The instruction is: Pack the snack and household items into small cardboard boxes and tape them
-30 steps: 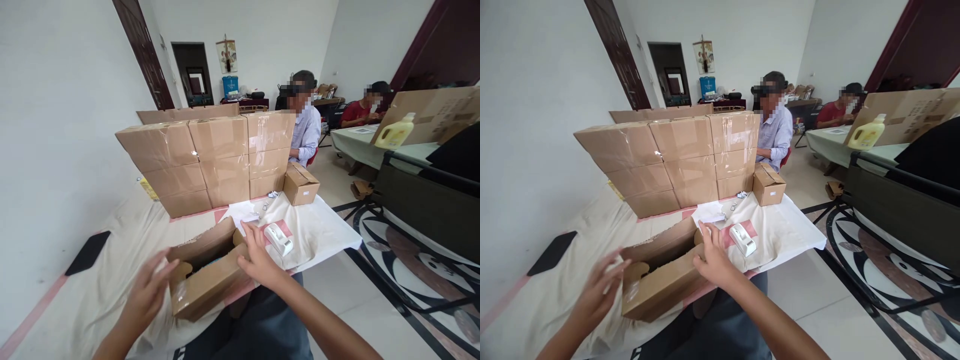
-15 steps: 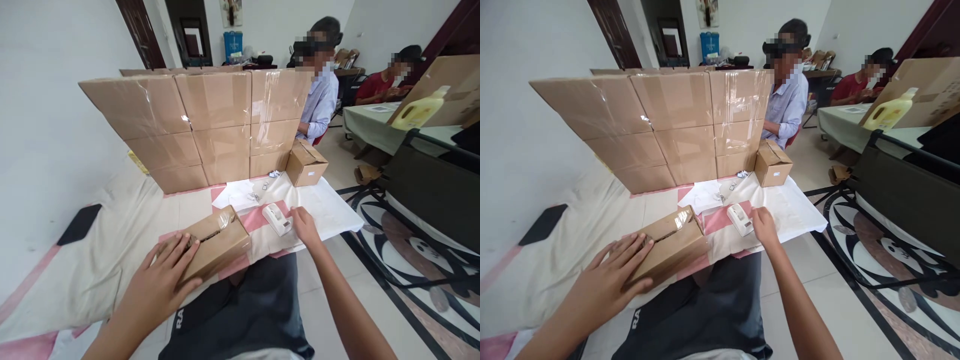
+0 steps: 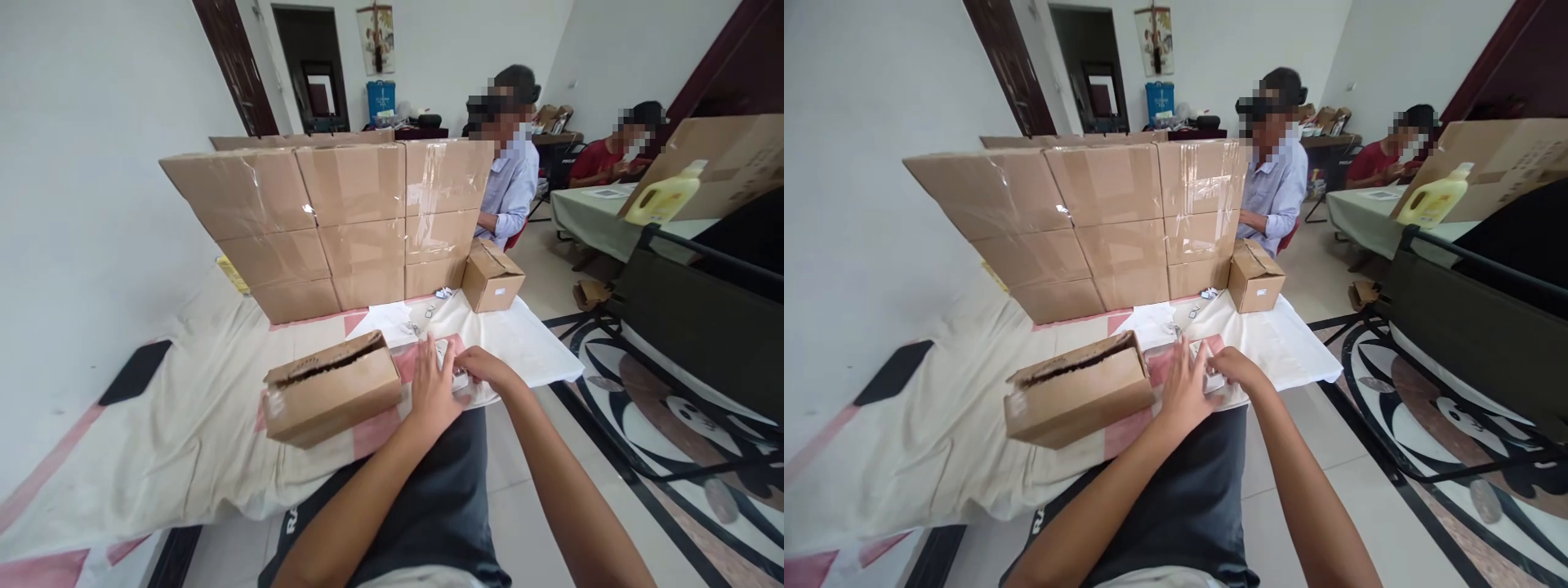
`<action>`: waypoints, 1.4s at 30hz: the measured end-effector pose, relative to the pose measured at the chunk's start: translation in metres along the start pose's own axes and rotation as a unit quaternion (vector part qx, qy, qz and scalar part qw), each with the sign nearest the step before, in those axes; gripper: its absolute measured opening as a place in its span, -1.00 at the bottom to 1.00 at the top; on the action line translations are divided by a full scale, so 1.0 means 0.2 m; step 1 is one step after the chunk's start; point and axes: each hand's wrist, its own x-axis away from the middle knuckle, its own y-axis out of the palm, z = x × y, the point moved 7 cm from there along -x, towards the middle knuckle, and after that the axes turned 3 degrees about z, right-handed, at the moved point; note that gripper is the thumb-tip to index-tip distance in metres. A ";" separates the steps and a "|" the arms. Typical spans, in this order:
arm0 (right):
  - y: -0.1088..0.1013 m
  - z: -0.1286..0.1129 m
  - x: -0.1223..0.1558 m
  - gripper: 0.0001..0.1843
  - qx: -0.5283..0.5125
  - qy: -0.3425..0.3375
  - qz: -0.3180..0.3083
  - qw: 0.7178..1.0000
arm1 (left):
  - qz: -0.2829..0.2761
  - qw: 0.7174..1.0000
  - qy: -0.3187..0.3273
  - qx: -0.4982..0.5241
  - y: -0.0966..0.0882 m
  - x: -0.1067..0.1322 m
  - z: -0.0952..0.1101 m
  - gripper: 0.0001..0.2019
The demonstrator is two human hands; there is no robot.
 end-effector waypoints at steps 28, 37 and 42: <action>0.21 -0.19 0.82 -0.67 -0.109 -0.361 0.175 0.909 | -0.047 0.869 -0.147 0.469 -0.20 0.27 -0.09 -0.55; 0.25 -0.28 0.68 -0.64 0.046 -0.267 0.292 0.917 | 0.262 0.906 -0.140 0.300 -0.83 0.43 -0.30 -0.75; 0.42 -0.75 0.62 -0.40 0.168 -0.501 0.176 0.831 | 0.148 0.943 -0.204 0.218 -1.02 0.26 -0.65 -0.77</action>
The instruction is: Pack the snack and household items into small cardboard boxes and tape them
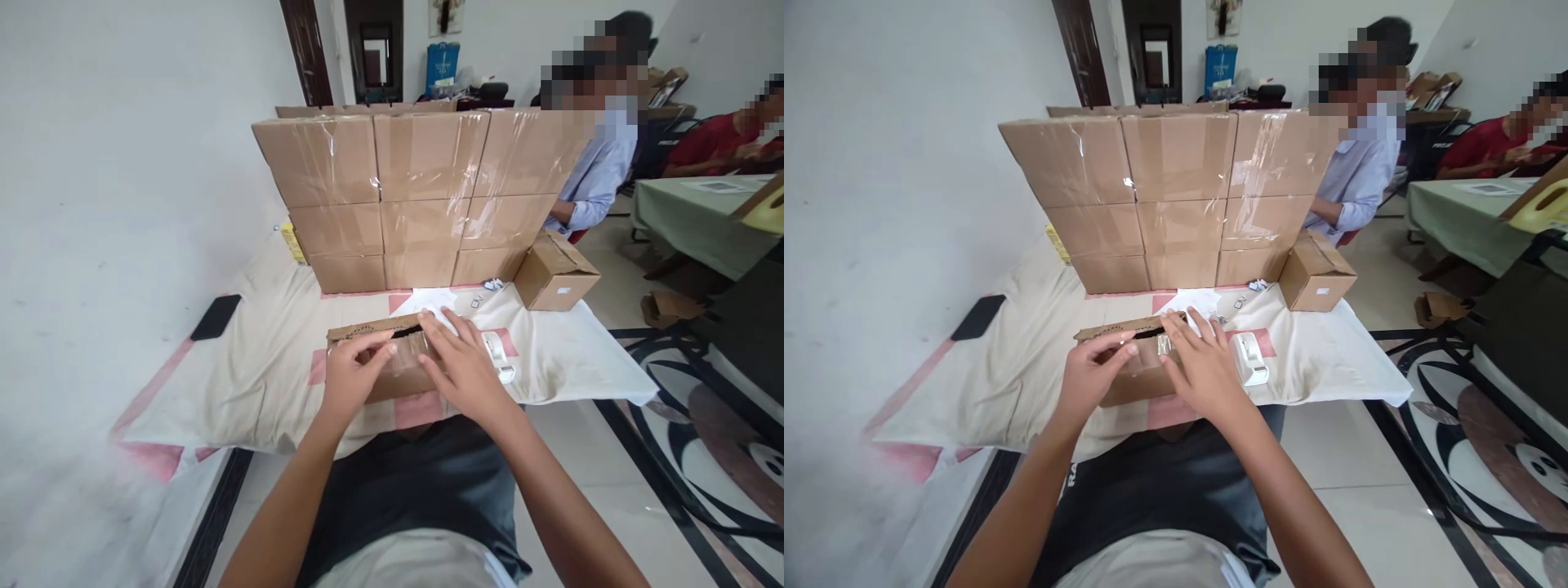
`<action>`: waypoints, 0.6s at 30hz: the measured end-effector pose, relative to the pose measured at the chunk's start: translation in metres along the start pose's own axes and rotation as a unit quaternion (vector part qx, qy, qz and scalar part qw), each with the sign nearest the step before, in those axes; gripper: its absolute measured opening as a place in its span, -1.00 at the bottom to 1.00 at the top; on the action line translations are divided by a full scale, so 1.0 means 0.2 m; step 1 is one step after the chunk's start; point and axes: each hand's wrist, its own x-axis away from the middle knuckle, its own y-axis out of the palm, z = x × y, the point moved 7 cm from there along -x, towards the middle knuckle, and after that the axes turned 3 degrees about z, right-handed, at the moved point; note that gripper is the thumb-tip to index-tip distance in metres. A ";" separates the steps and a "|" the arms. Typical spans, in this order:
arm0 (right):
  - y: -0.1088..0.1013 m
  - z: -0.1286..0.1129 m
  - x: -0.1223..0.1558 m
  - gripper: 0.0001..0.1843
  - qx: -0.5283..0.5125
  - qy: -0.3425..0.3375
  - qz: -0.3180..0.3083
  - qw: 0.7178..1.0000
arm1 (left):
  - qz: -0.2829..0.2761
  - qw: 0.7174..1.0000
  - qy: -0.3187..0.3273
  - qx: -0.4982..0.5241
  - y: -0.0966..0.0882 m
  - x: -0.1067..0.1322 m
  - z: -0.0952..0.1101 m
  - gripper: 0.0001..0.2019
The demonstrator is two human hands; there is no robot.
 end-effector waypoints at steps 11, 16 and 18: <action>0.27 0.02 -0.02 -0.16 -0.062 0.045 -0.036 0.996 | -0.199 0.958 0.056 -0.201 0.13 -0.19 -0.03 -0.68; 0.26 -0.01 -0.04 -0.11 -0.073 0.046 -0.039 0.995 | -0.147 0.919 0.085 -0.355 0.08 -0.24 -0.01 -0.27; 0.25 0.00 -0.03 -0.11 -0.086 0.042 -0.040 0.995 | -0.144 0.912 0.072 -0.378 0.07 -0.27 -0.03 -0.26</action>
